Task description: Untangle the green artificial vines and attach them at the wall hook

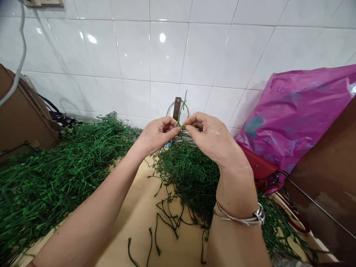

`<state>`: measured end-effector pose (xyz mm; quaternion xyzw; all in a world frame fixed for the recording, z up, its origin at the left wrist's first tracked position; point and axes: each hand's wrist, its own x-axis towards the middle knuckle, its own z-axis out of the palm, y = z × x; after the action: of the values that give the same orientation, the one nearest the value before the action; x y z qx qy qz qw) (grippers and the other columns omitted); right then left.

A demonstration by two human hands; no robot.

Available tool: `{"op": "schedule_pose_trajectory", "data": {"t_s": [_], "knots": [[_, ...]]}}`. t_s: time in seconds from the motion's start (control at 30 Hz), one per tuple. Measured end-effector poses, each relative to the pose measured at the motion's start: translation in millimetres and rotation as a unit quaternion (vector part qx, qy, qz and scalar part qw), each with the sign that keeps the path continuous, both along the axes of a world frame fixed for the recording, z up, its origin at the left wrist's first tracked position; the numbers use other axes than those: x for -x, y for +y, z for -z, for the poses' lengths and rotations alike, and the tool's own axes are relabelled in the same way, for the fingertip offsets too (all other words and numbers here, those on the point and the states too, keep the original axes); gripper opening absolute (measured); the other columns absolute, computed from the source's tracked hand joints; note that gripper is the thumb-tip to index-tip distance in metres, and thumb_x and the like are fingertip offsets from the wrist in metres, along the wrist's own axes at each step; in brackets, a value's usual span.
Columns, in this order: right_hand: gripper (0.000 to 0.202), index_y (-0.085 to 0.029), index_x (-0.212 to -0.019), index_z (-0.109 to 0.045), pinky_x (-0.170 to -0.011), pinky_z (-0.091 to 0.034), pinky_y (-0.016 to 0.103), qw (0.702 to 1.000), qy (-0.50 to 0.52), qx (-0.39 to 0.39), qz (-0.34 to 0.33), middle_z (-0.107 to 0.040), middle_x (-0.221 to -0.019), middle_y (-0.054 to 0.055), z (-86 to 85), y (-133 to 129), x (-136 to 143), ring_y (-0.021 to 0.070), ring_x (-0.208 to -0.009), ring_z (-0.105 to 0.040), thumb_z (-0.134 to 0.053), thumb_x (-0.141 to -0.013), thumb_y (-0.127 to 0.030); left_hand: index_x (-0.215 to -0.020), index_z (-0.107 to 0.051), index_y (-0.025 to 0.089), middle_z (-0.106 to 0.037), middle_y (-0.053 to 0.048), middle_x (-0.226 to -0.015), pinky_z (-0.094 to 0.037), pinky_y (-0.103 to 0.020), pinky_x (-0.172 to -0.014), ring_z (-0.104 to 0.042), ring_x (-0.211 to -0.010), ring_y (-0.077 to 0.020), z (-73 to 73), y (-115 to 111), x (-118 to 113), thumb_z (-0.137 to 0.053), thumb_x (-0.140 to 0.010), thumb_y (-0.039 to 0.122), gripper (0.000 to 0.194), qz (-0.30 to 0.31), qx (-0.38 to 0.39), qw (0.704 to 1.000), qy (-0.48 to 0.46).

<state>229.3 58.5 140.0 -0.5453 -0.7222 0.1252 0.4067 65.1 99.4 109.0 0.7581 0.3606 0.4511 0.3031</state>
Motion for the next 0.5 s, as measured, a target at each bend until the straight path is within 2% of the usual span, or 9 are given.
{"op": "schedule_pose_trajectory", "data": {"t_s": [0.07,0.17,0.3,0.4,0.5], "knots": [[0.017,-0.020,-0.091,-0.068,-0.053,-0.043,0.027,1.000,0.013,0.016,-0.018,-0.064,-0.067,0.000,-0.1,-0.7,1.4,0.0113,-0.055,-0.049,-0.063,-0.082,-0.033,-0.082,-0.057,0.018,-0.056,0.004,-0.071,-0.038,-0.027,-0.063,-0.049,-0.064,-0.0096,2.0,3.3,0.5,-0.060,-0.088,0.024,0.009,0.031,0.007,0.999,-0.026],[0.015,-0.020,-0.086,-0.068,-0.054,-0.044,0.027,0.999,0.030,0.018,-0.030,-0.062,-0.064,-0.001,2.4,2.3,3.0,0.0115,-0.055,-0.050,-0.065,-0.081,-0.034,-0.081,-0.056,0.017,-0.053,0.004,-0.070,-0.035,-0.026,-0.061,-0.045,-0.063,-0.0093,1.3,4.1,2.4,-0.060,-0.087,0.023,0.009,0.029,0.012,0.999,-0.015],[0.009,-0.020,-0.082,-0.067,-0.060,-0.047,0.030,0.999,0.028,-0.041,-0.003,-0.065,-0.069,0.001,10.9,13.4,6.3,0.0152,-0.066,-0.059,-0.063,-0.079,-0.027,-0.069,-0.049,0.018,-0.044,0.004,-0.065,-0.029,-0.028,-0.061,-0.038,-0.062,-0.0101,-2.1,1.2,2.9,-0.054,-0.091,0.026,0.023,0.035,0.043,0.998,0.032],[0.008,-0.019,-0.082,-0.067,-0.069,-0.048,0.033,0.994,0.032,-0.105,0.029,-0.069,-0.077,0.003,18.1,23.4,10.7,0.0169,-0.072,-0.063,-0.061,-0.077,-0.020,-0.067,-0.041,0.020,-0.035,0.005,-0.065,-0.026,-0.029,-0.060,-0.032,-0.061,-0.0098,-1.0,2.0,1.0,-0.050,-0.091,0.023,0.026,0.076,0.063,0.995,-0.028],[0.012,-0.018,-0.085,-0.068,-0.071,-0.049,0.034,0.991,0.062,-0.109,0.043,-0.071,-0.080,0.004,23.4,30.7,16.1,0.0169,-0.072,-0.064,-0.059,-0.077,-0.016,-0.068,-0.037,0.020,-0.029,0.006,-0.066,-0.021,-0.029,-0.059,-0.026,-0.060,-0.0096,2.4,5.8,0.1,-0.050,-0.090,0.022,0.026,0.111,0.089,0.986,-0.086]]}}
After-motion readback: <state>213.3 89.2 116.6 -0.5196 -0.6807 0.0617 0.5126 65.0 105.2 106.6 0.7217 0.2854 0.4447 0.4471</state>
